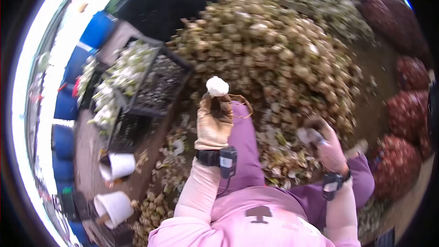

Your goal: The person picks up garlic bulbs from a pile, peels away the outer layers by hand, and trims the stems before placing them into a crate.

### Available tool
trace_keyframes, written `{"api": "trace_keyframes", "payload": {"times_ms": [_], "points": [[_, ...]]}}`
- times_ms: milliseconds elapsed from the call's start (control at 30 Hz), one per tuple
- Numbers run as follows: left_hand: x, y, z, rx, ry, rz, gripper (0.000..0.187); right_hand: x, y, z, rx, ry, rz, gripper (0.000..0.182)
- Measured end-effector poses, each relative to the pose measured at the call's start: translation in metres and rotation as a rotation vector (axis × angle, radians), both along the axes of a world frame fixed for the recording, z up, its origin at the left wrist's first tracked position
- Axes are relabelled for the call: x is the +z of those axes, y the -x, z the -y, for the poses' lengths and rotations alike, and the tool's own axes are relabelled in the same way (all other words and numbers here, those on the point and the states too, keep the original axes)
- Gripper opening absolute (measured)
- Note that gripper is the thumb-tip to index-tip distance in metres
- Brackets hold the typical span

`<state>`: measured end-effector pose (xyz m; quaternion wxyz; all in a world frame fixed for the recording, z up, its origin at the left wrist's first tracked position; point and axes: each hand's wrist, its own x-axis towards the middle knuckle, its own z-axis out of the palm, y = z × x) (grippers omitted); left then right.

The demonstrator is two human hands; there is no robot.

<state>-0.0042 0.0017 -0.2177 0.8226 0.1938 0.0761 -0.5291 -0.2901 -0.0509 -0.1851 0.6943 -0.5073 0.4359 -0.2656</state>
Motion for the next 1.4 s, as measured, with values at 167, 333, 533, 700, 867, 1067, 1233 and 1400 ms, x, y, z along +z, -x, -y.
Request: {"api": "trace_keyframes", "payload": {"times_ms": [167,333,533,700,867,1067,1233,1400], "points": [[-0.005,-0.078,-0.042,0.356,-0.201,0.119,0.018,-0.014,0.004,0.001,0.131,0.013,-0.074,0.037],[0.014,-0.2,-0.112,0.423,-0.048,0.326,0.016,-0.015,0.004,0.003,0.208,0.049,-0.251,0.03],[0.056,-0.289,-0.107,0.507,0.099,0.505,0.048,-0.003,0.01,0.002,0.166,0.225,-0.248,0.025],[0.063,-0.048,0.049,-0.24,-0.124,1.107,0.033,-0.019,0.021,0.002,0.151,0.357,-0.213,0.035],[-0.036,0.07,0.17,-0.648,-0.225,1.6,0.027,0.001,0.032,0.01,0.211,0.723,-0.507,0.049],[-0.071,0.148,0.232,-0.712,-0.751,2.516,0.068,-0.001,0.04,0.02,0.161,0.756,-0.579,0.032],[-0.051,0.122,0.219,-0.772,-0.428,2.135,0.066,-0.007,0.045,0.029,-0.114,0.735,-0.372,0.024],[0.011,0.125,0.139,-0.865,0.234,1.7,0.059,-0.008,0.042,0.038,-0.362,0.138,0.134,0.052]]}}
